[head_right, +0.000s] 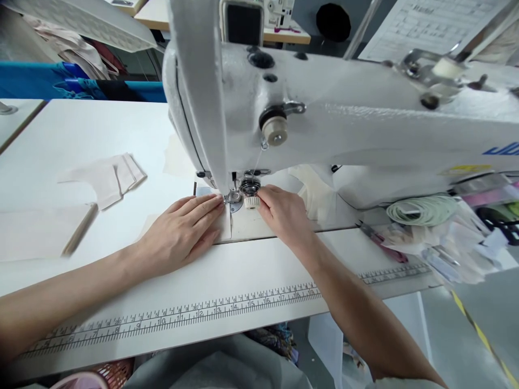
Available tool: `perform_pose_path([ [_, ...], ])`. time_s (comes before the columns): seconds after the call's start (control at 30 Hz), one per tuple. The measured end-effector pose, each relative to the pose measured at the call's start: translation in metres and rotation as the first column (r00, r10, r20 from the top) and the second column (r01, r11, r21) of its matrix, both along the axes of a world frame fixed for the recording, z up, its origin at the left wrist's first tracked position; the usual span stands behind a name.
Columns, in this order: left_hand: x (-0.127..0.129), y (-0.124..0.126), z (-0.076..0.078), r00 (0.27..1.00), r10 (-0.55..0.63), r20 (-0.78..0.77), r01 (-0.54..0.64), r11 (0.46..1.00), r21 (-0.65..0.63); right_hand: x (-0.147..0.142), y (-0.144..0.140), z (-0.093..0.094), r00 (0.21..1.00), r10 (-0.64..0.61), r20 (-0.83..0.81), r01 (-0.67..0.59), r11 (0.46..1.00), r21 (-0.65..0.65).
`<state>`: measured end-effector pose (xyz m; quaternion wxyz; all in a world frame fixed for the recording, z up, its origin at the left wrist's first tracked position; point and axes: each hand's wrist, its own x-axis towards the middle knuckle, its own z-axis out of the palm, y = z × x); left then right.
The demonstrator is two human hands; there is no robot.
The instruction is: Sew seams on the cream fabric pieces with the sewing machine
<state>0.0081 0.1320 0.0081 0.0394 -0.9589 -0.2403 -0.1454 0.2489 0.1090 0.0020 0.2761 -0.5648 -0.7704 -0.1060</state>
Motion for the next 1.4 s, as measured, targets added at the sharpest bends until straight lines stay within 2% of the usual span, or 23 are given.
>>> perform_pose_path([
  [0.17, 0.0, 0.0, 0.0, 1.0, -0.005, 0.016, 0.006, 1.0, -0.021, -0.001, -0.002, -0.001, 1.0, 0.0, 0.006, 0.0, 1.0, 0.009],
  [0.27, -0.002, -0.001, 0.0, 0.999, -0.001, 0.033, 0.003, 0.999, -0.053, -0.003, -0.009, 0.004, 1.0, 0.028, 0.006, -0.027, 0.997, -0.074],
  [0.33, -0.003, -0.002, 0.001, 1.0, 0.0, 0.025, 0.002, 0.998, -0.059, -0.005, -0.016, 0.01, 0.993, 0.115, -0.024, -0.117, 0.975, -0.187],
  [0.43, -0.006, -0.007, 0.007, 0.999, -0.024, 0.035, 0.024, 1.0, -0.014, -0.01, -0.026, 0.019, 0.948, 0.312, -0.06, -0.315, 0.898, -0.306],
  [0.53, -0.008, -0.016, 0.014, 0.992, -0.089, 0.088, 0.086, 0.996, 0.03, -0.013, -0.029, 0.025, 0.887, 0.462, -0.002, -0.442, 0.848, -0.291],
  [0.67, -0.009, -0.023, 0.016, 0.986, -0.154, 0.067, 0.151, 0.987, 0.048, -0.013, -0.023, 0.026, 0.825, 0.545, 0.149, -0.5, 0.827, -0.257],
  [0.83, -0.01, -0.023, 0.01, 0.984, -0.176, 0.002, 0.175, 0.978, 0.111, -0.013, -0.025, 0.022, 0.817, 0.555, 0.157, -0.517, 0.826, -0.226],
  [1.13, -0.006, -0.017, 0.015, 0.983, -0.135, 0.121, 0.137, 0.99, -0.011, -0.017, -0.029, 0.018, 0.846, 0.501, 0.182, -0.468, 0.862, -0.197],
  [1.3, -0.005, -0.016, 0.012, 0.989, -0.142, 0.045, 0.141, 0.99, 0.026, -0.013, -0.034, 0.02, 0.84, 0.511, 0.183, -0.467, 0.852, -0.235],
  [1.4, -0.005, -0.014, 0.01, 0.987, -0.142, 0.075, 0.14, 0.989, 0.038, -0.011, -0.037, 0.02, 0.831, 0.519, 0.2, -0.475, 0.849, -0.23],
])
